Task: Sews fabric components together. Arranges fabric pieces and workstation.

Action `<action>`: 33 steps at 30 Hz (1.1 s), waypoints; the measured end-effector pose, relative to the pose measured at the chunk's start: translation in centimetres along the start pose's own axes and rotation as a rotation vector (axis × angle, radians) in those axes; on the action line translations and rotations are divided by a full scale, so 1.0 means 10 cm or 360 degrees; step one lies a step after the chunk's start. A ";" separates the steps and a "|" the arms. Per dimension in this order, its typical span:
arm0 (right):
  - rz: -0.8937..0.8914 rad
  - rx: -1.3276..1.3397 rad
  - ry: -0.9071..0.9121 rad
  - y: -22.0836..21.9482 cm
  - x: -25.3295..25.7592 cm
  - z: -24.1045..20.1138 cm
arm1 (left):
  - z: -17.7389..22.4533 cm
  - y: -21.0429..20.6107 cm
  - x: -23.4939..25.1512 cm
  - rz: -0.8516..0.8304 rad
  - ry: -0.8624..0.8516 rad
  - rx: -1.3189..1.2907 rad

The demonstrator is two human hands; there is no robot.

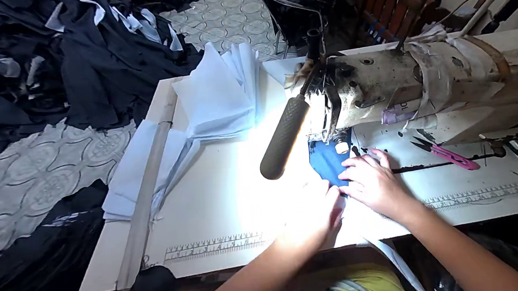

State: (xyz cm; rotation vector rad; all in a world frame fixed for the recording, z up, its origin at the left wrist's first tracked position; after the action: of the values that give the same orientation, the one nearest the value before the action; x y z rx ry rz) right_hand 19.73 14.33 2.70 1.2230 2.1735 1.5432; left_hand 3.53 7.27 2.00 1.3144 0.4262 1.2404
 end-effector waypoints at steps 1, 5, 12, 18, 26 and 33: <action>0.0077 0.0002 0.0119 -0.03 -0.03 0.00 | 0.02 -0.03 -0.05 -0.0013 0.0060 0.0003; 0.0188 0.0011 0.0459 -0.11 -0.10 0.03 | -0.04 -0.03 -0.15 -0.0127 0.0172 -0.0015; -0.0071 0.0011 0.0338 -0.14 0.17 -0.05 | -0.45 0.11 0.02 -0.0263 0.0165 0.0047; -0.0373 0.0071 0.0086 -0.14 0.54 -0.07 | -0.92 0.15 0.34 -0.0659 0.0349 -0.0149; -0.0270 0.0741 -0.0488 -0.09 0.65 0.14 | -1.10 -0.05 0.53 -0.0353 0.0283 0.0088; 0.0362 0.1775 -0.0975 0.08 0.14 0.08 | -0.29 -0.05 0.52 -0.0672 -0.0090 -0.0324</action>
State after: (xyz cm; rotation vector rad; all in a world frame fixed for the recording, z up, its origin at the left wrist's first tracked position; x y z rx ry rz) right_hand 19.66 15.97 3.46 1.8973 2.4362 -0.2244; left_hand 3.22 13.14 2.75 1.0184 0.4936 0.8666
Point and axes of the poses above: each hand's wrist, its own x-axis towards the middle knuckle, its own y-axis out of the back of the hand, z = x × y, the point moved 3 cm from there along x, towards the middle knuckle, and after that the axes turned 3 degrees about x, right-handed, at the moved point
